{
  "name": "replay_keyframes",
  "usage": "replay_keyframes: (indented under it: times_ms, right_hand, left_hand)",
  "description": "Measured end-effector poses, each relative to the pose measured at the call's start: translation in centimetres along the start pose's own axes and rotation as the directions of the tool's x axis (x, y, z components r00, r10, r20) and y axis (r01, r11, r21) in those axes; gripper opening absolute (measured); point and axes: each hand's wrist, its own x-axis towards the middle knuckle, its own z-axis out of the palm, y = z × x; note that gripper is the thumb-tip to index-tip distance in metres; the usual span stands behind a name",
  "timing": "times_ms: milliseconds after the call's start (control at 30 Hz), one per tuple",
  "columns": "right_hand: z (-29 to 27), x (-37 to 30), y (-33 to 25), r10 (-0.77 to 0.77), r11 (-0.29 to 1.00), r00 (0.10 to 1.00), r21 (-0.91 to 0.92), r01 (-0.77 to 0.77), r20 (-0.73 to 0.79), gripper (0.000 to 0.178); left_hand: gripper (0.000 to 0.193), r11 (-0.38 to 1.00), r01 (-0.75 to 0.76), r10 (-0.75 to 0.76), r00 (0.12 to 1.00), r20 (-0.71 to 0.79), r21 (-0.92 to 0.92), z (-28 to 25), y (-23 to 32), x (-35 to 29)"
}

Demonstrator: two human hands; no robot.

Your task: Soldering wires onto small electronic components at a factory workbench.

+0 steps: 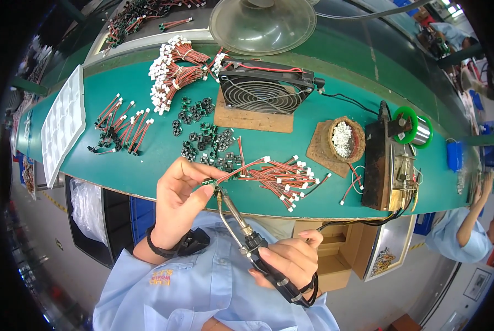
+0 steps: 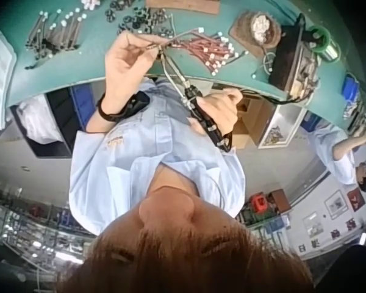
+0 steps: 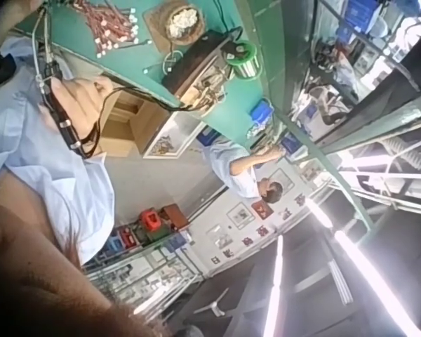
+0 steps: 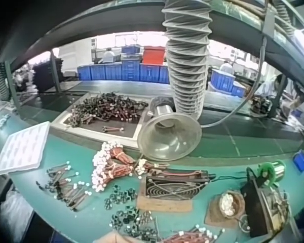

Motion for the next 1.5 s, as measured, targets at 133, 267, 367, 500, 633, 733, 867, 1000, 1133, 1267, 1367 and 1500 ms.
replay_keyframes:
  times_ms: [133, 267, 367, 500, 633, 733, 867, 1000, 1133, 1267, 1367, 1500]
  right_hand:
    - [-0.5, -0.4, 0.7, 0.089, 0.991, 0.982, -0.089, -0.105, -0.168, 0.043]
    - [0.4, -1.7, 2.4, 0.46, 0.835, 0.65, 0.044, -0.549, -0.605, 0.037]
    - [-0.2, -0.8, 4.9, 0.494, 0.754, 0.683, -0.126, -0.645, -0.539, 0.038]
    - [0.2, -1.8, 4.8, 0.56, 0.752, 0.668, -0.039, -0.658, -0.491, 0.036]
    - [1.5, -1.6, 4.3, 0.369, 0.897, 0.905, -0.175, -0.406, -0.212, 0.033]
    - [3.7, -0.2, 4.2, 0.303, 0.871, 0.936, -0.347, -0.348, -0.179, 0.033]
    - [5.3, 1.0, 4.0, 0.241, 0.808, 0.962, -0.522, -0.274, -0.131, 0.033]
    - [5.8, 0.9, 4.9, 0.225, 0.798, 0.968, -0.55, -0.247, -0.108, 0.027]
    - [5.4, 1.4, 4.8, 0.238, 0.846, 0.96, -0.455, -0.278, -0.146, 0.026]
    - [5.2, 0.8, 4.0, 0.346, 0.927, 0.887, -0.031, -0.373, -0.307, 0.035]
    - [4.0, 1.0, 2.6, 0.399, 0.912, 0.871, 0.222, -0.344, -0.287, 0.042]
    - [2.4, 2.4, 0.7, 0.338, 0.915, 0.931, 0.279, -0.292, -0.135, 0.044]
  left_hand:
    - [0.017, 0.998, 0.037, -0.038, 0.999, -0.012, -0.053, -0.3, 0.0, -0.2]
    - [0.012, 0.987, 0.113, -0.116, 0.993, -0.024, -0.115, -0.2, 0.5, 0.1]
    - [0.01, 0.984, 0.135, -0.142, 0.988, -0.053, -0.117, -0.7, 0.6, 0.1]
    - [0.009, 0.99, 0.114, -0.123, 0.985, -0.119, -0.083, -1.4, 0.1, 0.0]
    - [0.009, 0.995, 0.087, -0.093, 0.982, -0.165, -0.042, -1.7, 0.0, -0.1]
    - [0.01, 0.997, 0.067, -0.072, 0.983, -0.168, -0.034, -1.5, -0.1, -0.2]
    - [0.013, 0.995, 0.053, -0.064, 0.989, -0.133, -0.081, -1.7, -0.1, -0.9]
    - [0.015, 0.995, 0.036, -0.047, 0.992, -0.113, -0.097, -1.6, -0.2, -1.0]
    - [0.016, 0.999, 0.044, -0.047, 0.995, -0.093, -0.028, -1.5, -0.2, -1.0]
    - [0.015, 0.988, 0.015, 0.001, 0.995, -0.099, 0.151, -0.8, 0.1, -1.0]
    - [0.018, 0.836, -0.125, 0.095, 0.992, 0.082, 0.534, 0.1, 1.1, -1.0]
    - [0.022, 0.683, -0.398, 0.153, 0.898, 0.413, 0.613, 1.9, 2.2, 0.0]
